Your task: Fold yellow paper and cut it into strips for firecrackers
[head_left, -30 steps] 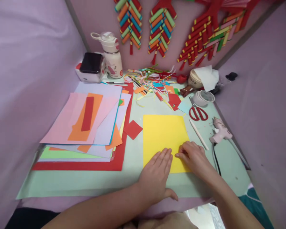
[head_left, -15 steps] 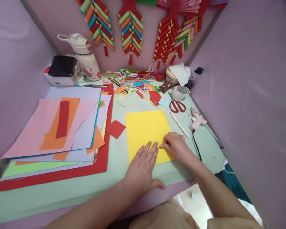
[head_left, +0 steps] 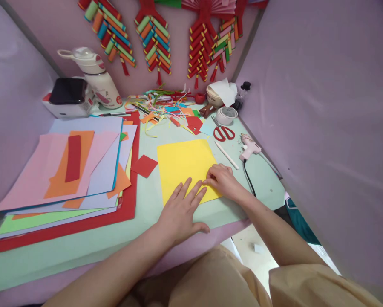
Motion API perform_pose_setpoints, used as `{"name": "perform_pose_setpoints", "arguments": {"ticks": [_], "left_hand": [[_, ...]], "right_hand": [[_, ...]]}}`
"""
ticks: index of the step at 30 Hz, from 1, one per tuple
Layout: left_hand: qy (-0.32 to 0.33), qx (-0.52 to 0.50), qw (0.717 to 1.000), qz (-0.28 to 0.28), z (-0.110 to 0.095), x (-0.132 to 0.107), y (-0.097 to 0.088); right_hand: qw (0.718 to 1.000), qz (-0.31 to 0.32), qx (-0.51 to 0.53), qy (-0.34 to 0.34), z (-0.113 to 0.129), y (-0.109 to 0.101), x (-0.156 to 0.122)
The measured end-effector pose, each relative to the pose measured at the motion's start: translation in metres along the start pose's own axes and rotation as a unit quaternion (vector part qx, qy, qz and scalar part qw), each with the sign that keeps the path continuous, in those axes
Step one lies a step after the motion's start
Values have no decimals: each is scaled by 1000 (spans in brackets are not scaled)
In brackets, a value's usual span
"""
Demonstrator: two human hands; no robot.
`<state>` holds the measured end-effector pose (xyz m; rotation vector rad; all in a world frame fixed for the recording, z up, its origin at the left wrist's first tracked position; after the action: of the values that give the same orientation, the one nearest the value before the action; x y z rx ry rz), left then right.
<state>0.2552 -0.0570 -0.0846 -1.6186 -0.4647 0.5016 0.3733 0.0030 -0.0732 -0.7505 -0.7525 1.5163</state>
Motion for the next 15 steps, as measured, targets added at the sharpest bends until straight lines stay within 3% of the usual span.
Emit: {"name": "perform_pose_setpoints", "arguments": {"ticks": [15], "left_hand": [[7,12,1000,9,-3,0,-6]], "right_hand": [[999,-28,1,-17,1,-2,-3]]}}
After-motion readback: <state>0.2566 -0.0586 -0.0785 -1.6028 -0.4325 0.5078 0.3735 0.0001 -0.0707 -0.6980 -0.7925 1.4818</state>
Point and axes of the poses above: each hand's wrist, its own x-axis towards the middle knuckle, its own y-axis out of the palm, z = x × y, the point moved 10 cm from there along x, towards the middle knuckle, and after that the axes turned 8 degrees about x, right-handed, at the moved point
